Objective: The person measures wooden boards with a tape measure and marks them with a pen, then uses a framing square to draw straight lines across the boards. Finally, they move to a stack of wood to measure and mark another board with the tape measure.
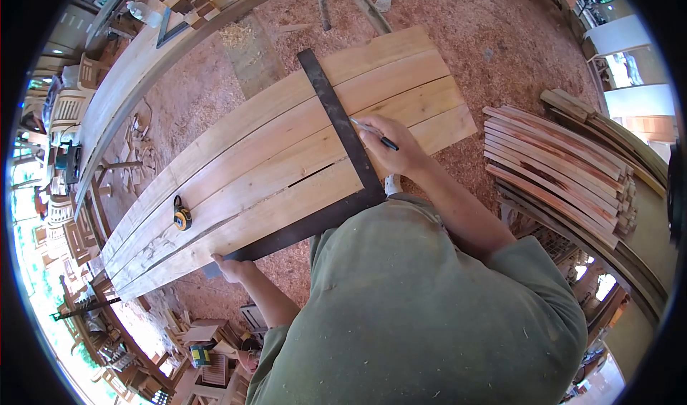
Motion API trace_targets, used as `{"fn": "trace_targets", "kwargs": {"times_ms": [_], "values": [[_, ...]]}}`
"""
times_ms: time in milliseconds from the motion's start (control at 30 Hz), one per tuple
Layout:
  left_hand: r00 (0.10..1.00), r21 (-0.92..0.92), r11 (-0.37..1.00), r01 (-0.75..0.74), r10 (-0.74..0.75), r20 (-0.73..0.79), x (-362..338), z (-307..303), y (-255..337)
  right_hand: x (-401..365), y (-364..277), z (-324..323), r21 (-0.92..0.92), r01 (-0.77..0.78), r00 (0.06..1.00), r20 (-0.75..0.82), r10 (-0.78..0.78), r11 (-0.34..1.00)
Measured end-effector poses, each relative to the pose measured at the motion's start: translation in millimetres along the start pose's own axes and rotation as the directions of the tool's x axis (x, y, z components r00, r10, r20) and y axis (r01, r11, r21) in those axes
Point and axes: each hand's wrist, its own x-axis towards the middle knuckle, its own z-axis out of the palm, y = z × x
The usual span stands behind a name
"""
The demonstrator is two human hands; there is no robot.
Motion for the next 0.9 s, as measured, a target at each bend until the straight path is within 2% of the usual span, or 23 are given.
{"fn": "trace_targets", "kwargs": {"times_ms": [100,167,300,367,467,600,767,900], "values": [[1.000,-0.009,1.000,-0.003,0.003,0.003,0,0,0,-2,-1,-10,-0.010,0.033,0.998,0.046,-0.033,0.999],[1.000,-0.004,1.000,-0.010,0.010,-0.013,-2,1,0,-2,-8,-22,-0.120,-0.046,0.971,0.230,0.073,0.992],[1.000,0.003,1.000,-0.010,0.010,-0.014,-13,5,4,6,-9,-19,-0.067,-0.172,0.968,0.172,0.181,0.983],[1.000,-0.003,1.000,-0.007,0.007,-0.014,-10,3,4,8,-11,-14,0.011,-0.061,0.993,0.106,0.060,0.998],[0.999,-0.026,1.000,-0.012,0.013,0.040,7,-4,-2,2,-3,-10,0.025,0.011,0.991,0.134,-0.014,1.000],[1.000,-0.018,1.000,-0.012,0.012,0.027,3,-1,-2,-14,-5,-17,0.016,-0.002,0.991,0.137,0.000,1.000],[1.000,-0.002,1.000,-0.002,0.002,0.008,0,1,0,-33,-17,-33,-0.062,-0.010,0.973,0.231,0.024,0.998],[1.000,-0.004,1.000,-0.003,0.003,-0.006,1,2,0,-39,-22,-30,-0.064,0.014,0.991,0.134,-0.005,0.998]]}}
